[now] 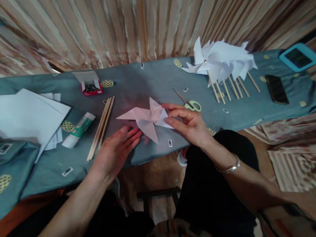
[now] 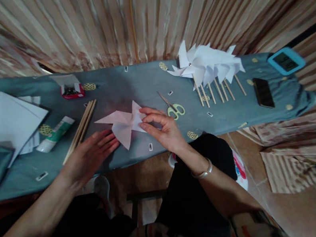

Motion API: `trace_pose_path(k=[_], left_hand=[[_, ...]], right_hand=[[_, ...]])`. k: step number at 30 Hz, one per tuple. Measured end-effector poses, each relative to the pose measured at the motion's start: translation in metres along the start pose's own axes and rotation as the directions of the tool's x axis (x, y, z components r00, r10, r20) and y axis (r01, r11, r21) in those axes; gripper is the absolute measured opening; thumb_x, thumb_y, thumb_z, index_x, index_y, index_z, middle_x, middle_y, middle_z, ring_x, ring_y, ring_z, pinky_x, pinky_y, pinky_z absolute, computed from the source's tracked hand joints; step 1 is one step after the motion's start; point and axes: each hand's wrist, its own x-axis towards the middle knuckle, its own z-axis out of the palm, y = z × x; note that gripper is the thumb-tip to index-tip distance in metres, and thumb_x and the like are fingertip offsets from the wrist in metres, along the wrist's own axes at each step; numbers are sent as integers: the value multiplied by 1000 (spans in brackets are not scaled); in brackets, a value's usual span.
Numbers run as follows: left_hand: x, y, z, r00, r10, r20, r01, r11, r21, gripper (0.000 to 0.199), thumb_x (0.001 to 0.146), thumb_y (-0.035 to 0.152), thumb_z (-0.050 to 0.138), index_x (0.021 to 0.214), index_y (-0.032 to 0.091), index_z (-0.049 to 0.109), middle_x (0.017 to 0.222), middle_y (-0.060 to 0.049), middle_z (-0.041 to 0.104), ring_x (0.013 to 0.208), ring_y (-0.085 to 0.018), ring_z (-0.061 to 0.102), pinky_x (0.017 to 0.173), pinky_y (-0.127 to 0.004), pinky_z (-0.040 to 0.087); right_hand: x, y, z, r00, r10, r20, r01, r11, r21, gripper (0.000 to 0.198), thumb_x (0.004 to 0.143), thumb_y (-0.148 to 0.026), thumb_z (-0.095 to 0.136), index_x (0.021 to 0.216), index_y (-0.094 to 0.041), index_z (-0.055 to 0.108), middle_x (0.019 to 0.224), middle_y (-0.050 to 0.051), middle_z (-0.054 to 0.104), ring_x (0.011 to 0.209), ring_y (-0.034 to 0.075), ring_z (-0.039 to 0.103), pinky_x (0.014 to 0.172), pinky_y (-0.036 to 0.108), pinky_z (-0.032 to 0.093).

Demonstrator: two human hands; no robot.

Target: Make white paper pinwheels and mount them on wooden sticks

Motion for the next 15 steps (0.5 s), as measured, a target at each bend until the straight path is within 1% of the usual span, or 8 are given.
trace_pose_path(k=[1, 2, 4, 6, 8, 10, 12, 15], left_hand=[[3, 1, 3, 999, -44, 28, 45, 999, -21, 25, 77, 32, 71, 91, 11, 66, 97, -13, 73, 92, -22, 69, 89, -32, 54], [6, 1, 6, 996, -62, 58, 64, 997, -34, 24, 79, 34, 69, 90, 12, 67, 94, -12, 73, 88, -21, 70, 84, -30, 54], [12, 0, 12, 993, -61, 100, 66, 997, -43, 23, 80, 34, 68, 90, 13, 68, 88, -10, 73, 81, -20, 70, 77, -28, 55], [17, -2, 17, 995, -60, 84, 62, 998, -20, 20, 78, 30, 69, 86, 12, 68, 78, -8, 73, 70, -20, 68, 67, -28, 54], [19, -4, 21, 998, -57, 25, 57, 998, 26, 15, 75, 23, 70, 81, 10, 67, 67, -6, 70, 57, -18, 64, 57, -27, 51], [19, -6, 24, 1000, -15, -23, 16, 999, 45, 13, 70, 14, 71, 81, 9, 67, 63, -5, 69, 52, -16, 62, 54, -26, 51], [18, -8, 26, 998, 58, -23, -57, 998, 26, 18, 66, 8, 71, 83, 10, 68, 66, -4, 70, 57, -16, 64, 58, -25, 53], [18, -10, 25, 996, 89, -3, -89, 996, 15, 14, 65, 10, 72, 79, 9, 69, 67, -4, 71, 56, -15, 64, 59, -24, 53]], right_hand=[[0, -3, 0, 999, -17, 30, 17, 1000, -11, 2, 81, -29, 70, 81, -27, 71, 124, 2, 66, 118, 20, 58, 108, 44, 40], [-1, -6, 1, 997, -34, 65, 36, 999, -27, 1, 81, -28, 71, 81, -28, 71, 126, 1, 65, 120, 20, 57, 109, 45, 39], [-3, -12, 2, 989, -56, 138, 64, 996, -56, 3, 80, -28, 72, 83, -29, 73, 131, 0, 62, 125, 20, 53, 111, 46, 38], [-5, -14, 3, 978, -60, 200, 76, 994, -74, 3, 80, -29, 72, 83, -30, 74, 136, -2, 59, 130, 21, 49, 111, 47, 37], [-7, -14, 4, 970, -64, 237, 86, 993, -85, 4, 81, -31, 72, 83, -31, 74, 139, -3, 56, 133, 21, 46, 112, 48, 36], [-8, -12, 5, 968, -80, 240, 106, 989, -99, 4, 80, -32, 72, 83, -30, 74, 140, -3, 55, 135, 21, 43, 114, 48, 33], [-9, -10, 6, 971, -97, 217, 126, 984, -126, 5, 80, -33, 72, 82, -28, 74, 141, -2, 55, 138, 22, 40, 116, 49, 31], [-10, -9, 8, 984, -98, 151, 128, 970, -206, 5, 81, -32, 72, 79, -27, 73, 144, -1, 51, 143, 23, 32, 117, 51, 29]])
